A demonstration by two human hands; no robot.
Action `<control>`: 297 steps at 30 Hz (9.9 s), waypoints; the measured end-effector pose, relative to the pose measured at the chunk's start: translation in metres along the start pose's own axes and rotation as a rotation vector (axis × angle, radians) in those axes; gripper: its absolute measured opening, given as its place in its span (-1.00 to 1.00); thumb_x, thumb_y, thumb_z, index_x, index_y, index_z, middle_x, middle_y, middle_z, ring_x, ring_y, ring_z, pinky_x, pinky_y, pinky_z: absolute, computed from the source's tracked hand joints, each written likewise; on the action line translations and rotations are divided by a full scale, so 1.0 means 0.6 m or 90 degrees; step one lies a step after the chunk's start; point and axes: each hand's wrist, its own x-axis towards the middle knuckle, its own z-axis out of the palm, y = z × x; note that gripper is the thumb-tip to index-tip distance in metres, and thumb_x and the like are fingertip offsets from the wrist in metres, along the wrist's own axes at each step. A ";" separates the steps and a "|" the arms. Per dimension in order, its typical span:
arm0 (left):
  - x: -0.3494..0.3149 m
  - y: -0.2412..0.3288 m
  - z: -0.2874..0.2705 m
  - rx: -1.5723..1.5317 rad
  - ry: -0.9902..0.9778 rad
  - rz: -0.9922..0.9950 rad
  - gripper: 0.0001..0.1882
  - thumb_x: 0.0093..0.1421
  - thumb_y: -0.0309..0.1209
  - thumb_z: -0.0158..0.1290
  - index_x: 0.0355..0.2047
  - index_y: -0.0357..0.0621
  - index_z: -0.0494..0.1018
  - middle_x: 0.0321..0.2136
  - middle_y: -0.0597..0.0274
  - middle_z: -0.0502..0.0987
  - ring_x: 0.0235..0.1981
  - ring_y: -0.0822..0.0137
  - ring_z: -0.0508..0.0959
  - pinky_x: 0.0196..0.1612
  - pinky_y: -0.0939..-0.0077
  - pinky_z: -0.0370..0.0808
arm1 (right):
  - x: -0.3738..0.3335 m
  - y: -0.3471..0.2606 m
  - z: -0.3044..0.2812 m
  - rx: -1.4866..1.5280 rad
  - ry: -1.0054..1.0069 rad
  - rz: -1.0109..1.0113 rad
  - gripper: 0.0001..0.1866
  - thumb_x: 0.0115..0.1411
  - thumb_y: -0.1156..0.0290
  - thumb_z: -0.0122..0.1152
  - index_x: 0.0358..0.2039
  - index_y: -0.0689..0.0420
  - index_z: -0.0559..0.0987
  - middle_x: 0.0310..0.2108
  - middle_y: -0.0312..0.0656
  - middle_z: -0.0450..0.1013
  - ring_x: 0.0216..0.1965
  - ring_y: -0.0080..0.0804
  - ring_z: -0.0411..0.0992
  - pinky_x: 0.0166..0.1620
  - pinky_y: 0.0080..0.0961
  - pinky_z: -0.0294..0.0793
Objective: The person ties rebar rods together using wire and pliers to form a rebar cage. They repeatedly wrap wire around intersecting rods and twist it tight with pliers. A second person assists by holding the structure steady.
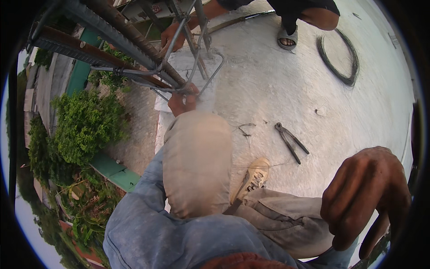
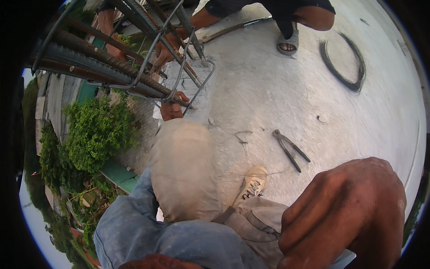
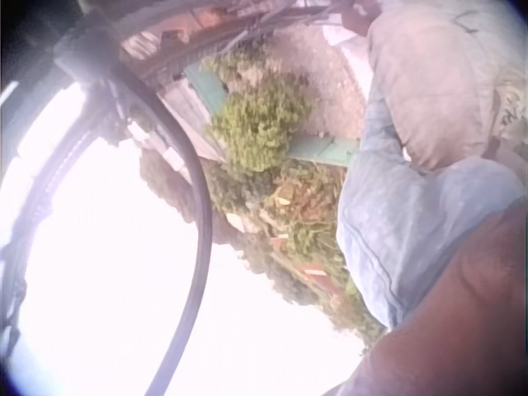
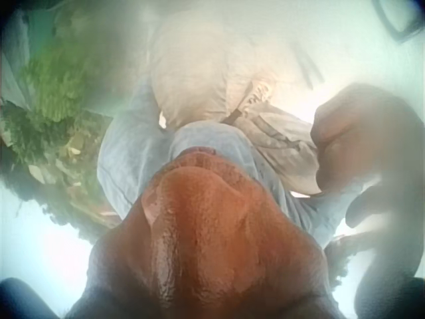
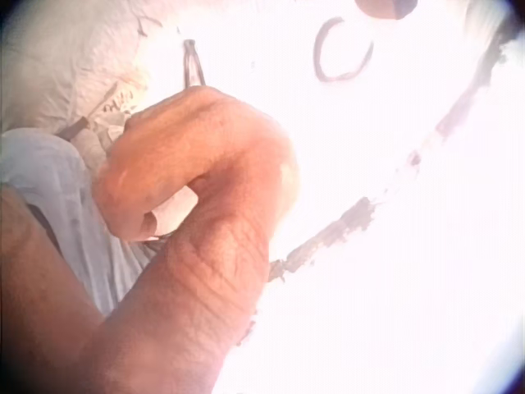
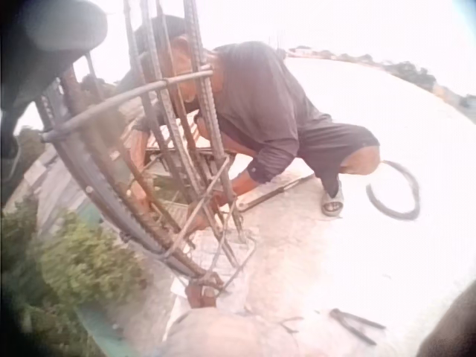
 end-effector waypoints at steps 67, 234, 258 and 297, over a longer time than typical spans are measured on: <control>0.023 0.051 -0.006 0.099 -0.172 0.015 -0.80 0.58 -0.25 -0.19 -0.02 -0.12 0.23 -0.26 0.08 0.39 -0.31 0.21 0.44 -0.20 0.16 0.54 | -0.102 0.637 -0.898 -0.965 0.761 0.315 -0.51 0.33 0.23 0.03 0.24 -0.02 0.57 0.32 0.17 0.36 0.37 0.18 0.27 0.29 0.36 0.29; -0.166 0.570 -0.407 0.962 -0.261 -0.267 -0.76 0.01 -0.40 0.34 -0.59 -0.11 0.45 -0.68 0.10 0.45 -0.60 -0.01 0.51 -0.50 0.12 0.37 | 0.094 0.487 -0.250 -1.018 0.358 0.169 -0.87 0.17 0.37 0.40 -0.31 0.08 0.65 -0.37 -0.22 0.58 -0.24 -0.20 0.54 0.00 -0.22 0.38; -0.326 0.427 -0.533 1.200 0.107 -0.010 -0.75 0.14 -0.25 0.39 -0.42 0.01 0.51 -0.49 0.32 0.57 -0.47 0.18 0.58 -0.43 0.29 0.38 | 0.394 0.650 0.041 0.656 0.419 0.105 -0.51 0.48 0.10 0.16 0.25 0.10 0.32 0.12 -0.13 0.39 0.09 -0.19 0.48 0.23 -0.19 0.49; -0.062 0.321 -0.659 1.043 -0.132 -0.353 -0.62 0.23 -0.06 0.31 -0.06 0.01 0.68 -0.34 0.16 0.68 -0.29 0.10 0.68 -0.21 0.17 0.56 | 0.530 0.693 -0.067 0.567 0.720 0.022 -0.65 0.46 0.29 0.20 0.03 0.29 0.39 -0.13 0.01 0.44 -0.15 -0.05 0.57 -0.03 -0.08 0.72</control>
